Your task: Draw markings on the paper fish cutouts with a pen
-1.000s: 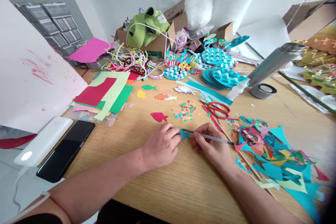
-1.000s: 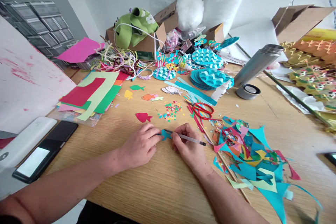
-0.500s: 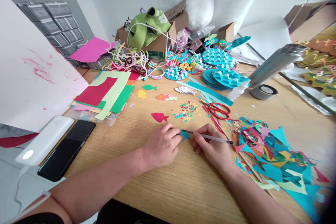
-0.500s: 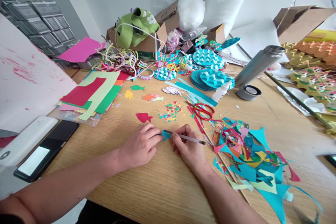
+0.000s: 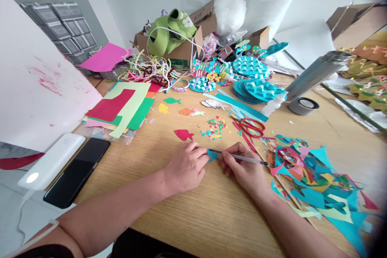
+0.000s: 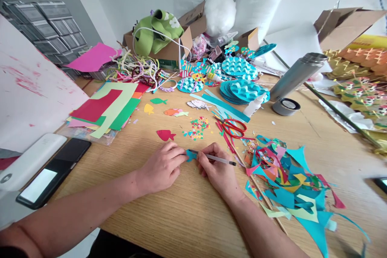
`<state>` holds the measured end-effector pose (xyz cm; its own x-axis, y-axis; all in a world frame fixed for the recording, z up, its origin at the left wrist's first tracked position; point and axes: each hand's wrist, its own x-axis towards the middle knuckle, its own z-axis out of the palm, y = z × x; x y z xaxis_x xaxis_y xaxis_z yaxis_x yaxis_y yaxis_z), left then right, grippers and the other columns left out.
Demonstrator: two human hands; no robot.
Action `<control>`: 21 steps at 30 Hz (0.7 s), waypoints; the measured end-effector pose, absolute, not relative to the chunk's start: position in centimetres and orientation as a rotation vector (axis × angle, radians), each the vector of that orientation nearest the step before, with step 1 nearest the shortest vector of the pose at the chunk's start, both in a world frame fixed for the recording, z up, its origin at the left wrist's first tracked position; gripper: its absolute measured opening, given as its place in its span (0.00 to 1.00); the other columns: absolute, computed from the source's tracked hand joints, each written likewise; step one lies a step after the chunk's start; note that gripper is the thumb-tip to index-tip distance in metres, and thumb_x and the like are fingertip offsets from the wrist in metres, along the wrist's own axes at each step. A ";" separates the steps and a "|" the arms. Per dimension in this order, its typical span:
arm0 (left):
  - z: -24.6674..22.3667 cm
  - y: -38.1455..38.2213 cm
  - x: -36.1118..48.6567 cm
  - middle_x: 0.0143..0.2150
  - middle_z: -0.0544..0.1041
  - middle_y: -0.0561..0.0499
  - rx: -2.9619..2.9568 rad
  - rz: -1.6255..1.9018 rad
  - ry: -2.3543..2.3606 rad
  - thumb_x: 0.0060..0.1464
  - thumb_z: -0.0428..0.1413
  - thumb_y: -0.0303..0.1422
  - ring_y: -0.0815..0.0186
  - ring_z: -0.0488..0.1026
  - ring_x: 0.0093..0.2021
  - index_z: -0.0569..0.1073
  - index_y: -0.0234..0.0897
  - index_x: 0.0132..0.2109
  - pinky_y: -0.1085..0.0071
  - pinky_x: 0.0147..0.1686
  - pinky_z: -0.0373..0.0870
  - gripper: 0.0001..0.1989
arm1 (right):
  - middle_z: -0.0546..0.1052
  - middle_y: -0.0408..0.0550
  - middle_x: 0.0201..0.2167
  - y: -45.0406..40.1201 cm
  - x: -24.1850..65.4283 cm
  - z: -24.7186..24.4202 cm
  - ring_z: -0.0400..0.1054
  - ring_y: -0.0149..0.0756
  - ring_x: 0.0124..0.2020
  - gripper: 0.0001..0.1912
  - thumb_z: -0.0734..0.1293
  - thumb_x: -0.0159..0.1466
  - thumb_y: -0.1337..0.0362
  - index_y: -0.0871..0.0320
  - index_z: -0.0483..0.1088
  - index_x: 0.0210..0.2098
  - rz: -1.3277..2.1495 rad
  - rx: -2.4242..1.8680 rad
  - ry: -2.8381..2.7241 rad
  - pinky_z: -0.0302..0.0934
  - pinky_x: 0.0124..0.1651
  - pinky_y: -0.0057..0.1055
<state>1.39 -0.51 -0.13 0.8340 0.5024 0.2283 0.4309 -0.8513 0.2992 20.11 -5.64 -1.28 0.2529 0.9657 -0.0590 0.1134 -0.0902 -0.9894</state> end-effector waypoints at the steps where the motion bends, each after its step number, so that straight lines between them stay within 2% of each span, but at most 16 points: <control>1: -0.2 -0.5 1.4 0.47 0.74 0.47 2.780 0.444 0.717 0.56 0.51 0.22 0.57 0.63 0.50 0.73 0.33 0.48 0.59 0.57 0.63 0.14 | 0.73 0.42 0.16 -5.6 20.1 -1.3 0.65 0.28 0.13 0.21 0.72 0.57 0.46 0.56 0.65 0.27 1.013 -1.464 -1.074 0.61 0.14 0.23; 21: -0.1 -0.5 1.3 0.47 0.74 0.47 2.791 0.440 0.712 0.55 0.51 0.22 0.56 0.63 0.49 0.74 0.32 0.48 0.59 0.55 0.65 0.14 | 0.73 0.42 0.16 -5.7 20.3 -1.7 0.65 0.28 0.13 0.19 0.72 0.57 0.48 0.56 0.65 0.28 1.022 -1.452 -1.075 0.60 0.14 0.22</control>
<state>1.32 -0.51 -0.14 0.8371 0.4963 0.2300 0.4281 -0.8562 0.2893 20.34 -5.71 -1.67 0.2428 0.9684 -0.0580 0.1067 -0.0860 -0.9906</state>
